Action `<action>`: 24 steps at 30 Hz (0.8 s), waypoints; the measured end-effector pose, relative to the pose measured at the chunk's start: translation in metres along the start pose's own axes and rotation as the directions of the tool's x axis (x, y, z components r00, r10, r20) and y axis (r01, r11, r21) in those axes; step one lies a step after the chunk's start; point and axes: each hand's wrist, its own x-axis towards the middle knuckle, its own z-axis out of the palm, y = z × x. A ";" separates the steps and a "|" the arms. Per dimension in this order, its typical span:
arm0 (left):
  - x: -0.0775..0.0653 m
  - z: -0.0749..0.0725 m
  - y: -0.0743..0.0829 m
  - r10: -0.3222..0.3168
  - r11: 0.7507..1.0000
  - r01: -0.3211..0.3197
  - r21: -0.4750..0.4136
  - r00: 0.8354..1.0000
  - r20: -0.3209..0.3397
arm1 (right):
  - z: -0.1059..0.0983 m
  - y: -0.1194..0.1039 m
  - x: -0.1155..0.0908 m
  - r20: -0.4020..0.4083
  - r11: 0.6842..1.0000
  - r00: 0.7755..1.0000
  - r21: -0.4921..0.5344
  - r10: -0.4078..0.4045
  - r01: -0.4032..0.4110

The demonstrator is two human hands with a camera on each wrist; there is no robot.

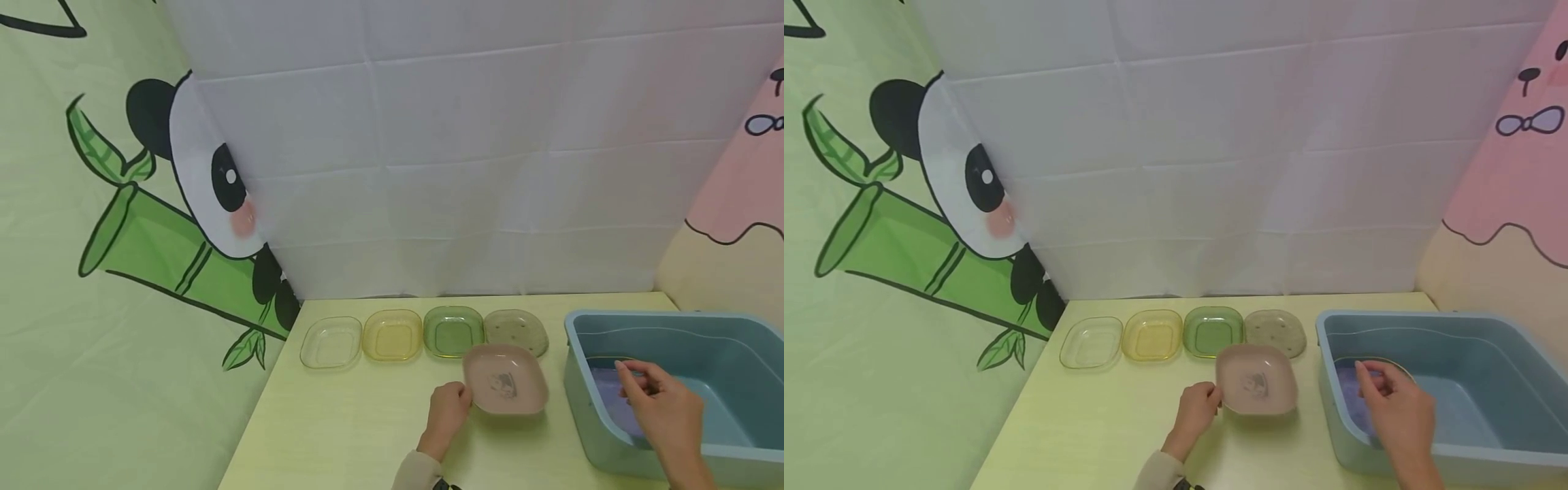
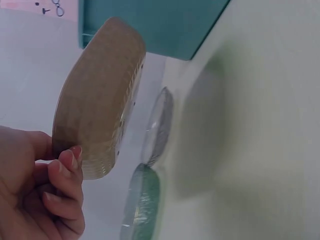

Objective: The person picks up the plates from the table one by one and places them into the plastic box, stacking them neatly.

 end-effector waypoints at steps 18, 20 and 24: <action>-0.003 -0.084 0.022 0.083 0.996 -0.085 -0.010 0.991 -0.107 | 0.005 -0.004 -0.002 0.001 1.000 1.000 0.001 -0.031 0.031; -0.005 -0.092 0.026 0.098 0.995 -0.100 -0.013 0.988 -0.123 | 0.006 -0.003 -0.002 -0.010 0.999 0.999 0.008 -0.049 0.049; -0.008 -0.101 0.033 0.125 0.992 -0.127 -0.010 0.982 -0.144 | 0.006 -0.005 -0.002 0.006 0.999 0.999 -0.002 -0.049 0.049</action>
